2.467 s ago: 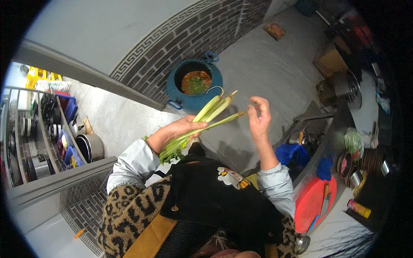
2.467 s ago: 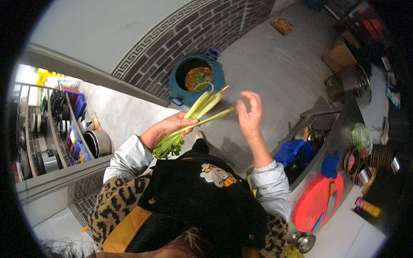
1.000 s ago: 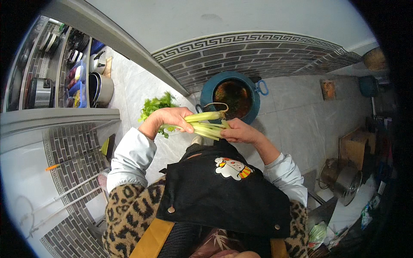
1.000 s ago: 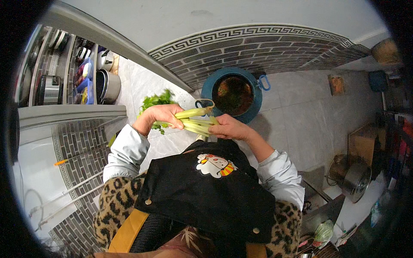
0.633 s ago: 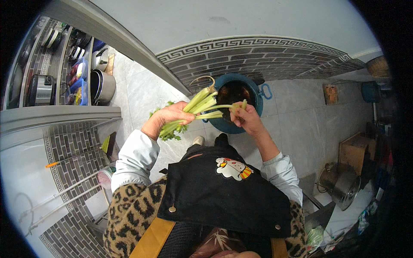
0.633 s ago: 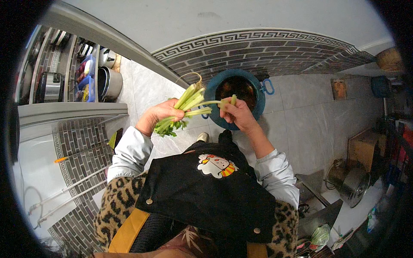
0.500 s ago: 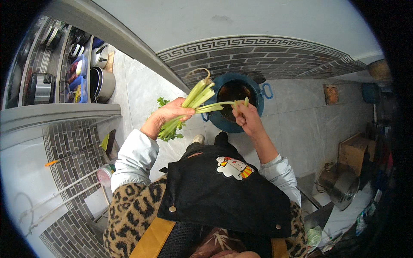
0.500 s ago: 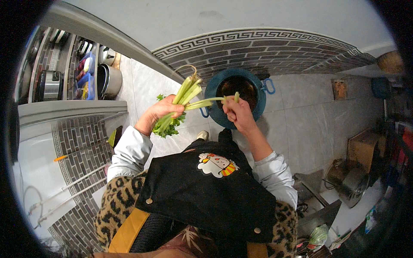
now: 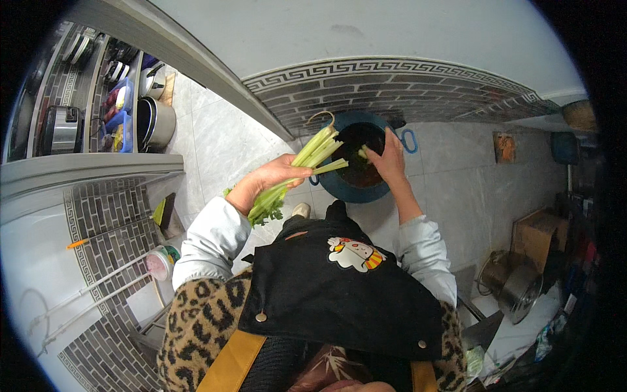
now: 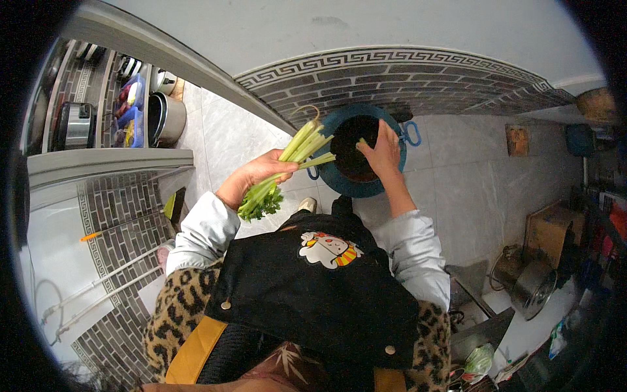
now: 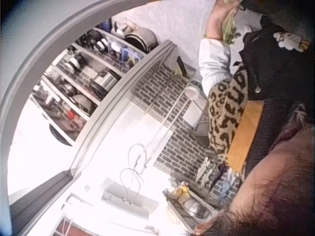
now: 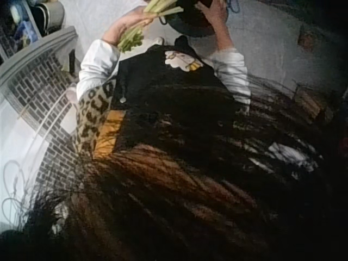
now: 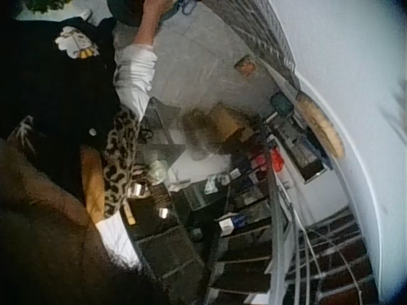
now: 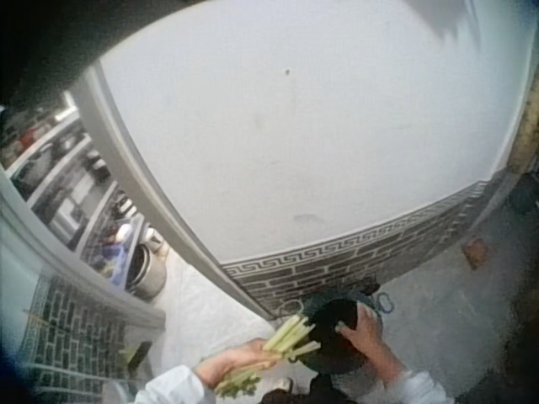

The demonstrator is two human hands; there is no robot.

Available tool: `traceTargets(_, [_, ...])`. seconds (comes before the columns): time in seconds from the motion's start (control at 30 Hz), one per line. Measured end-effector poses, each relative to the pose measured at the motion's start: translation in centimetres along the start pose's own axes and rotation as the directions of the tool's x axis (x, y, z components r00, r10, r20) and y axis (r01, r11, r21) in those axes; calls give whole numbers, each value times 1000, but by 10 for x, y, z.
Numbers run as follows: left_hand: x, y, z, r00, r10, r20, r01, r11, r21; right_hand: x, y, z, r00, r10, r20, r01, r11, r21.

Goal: The person unpacks celery from a plastic bag, washes a metal bowl with a blue cloth, then rinses the celery under running water. They trim the celery ends and place the stalks on a red cutting board, preparing them for chopping.

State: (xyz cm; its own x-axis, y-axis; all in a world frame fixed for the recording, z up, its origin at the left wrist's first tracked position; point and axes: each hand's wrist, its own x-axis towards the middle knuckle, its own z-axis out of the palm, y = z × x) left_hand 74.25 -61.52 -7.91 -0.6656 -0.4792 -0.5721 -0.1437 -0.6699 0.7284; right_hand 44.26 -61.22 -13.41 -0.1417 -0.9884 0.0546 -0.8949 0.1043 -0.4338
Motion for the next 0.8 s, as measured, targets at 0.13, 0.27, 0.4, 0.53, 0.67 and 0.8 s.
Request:
traceTargets(0.13, [10,2,7,998,-17,-68,29,983,180,0,-42,-44,903,-406,-139,424,792,439])
traceTargets(0.27, [18,5,14,999,-8,-38,22,920,390,2,-77,-66,696,-718,26,712,694,109])
traceTargets(0.4, [19,9,13,1000,-27,-17,32,833,552,11,-73,-64,628,-742,233,737,664,130])
traceTargets(0.53, [16,16,10,997,-52,50,14,815,580,19,-58,-60,704,-613,358,517,788,333])
traceTargets(0.67, [10,21,7,980,-143,136,35,803,595,23,-59,-58,721,-370,586,-24,832,555])
traceTargets(0.8, [6,19,8,967,-191,169,67,831,553,14,-65,-61,699,-417,581,21,824,567])
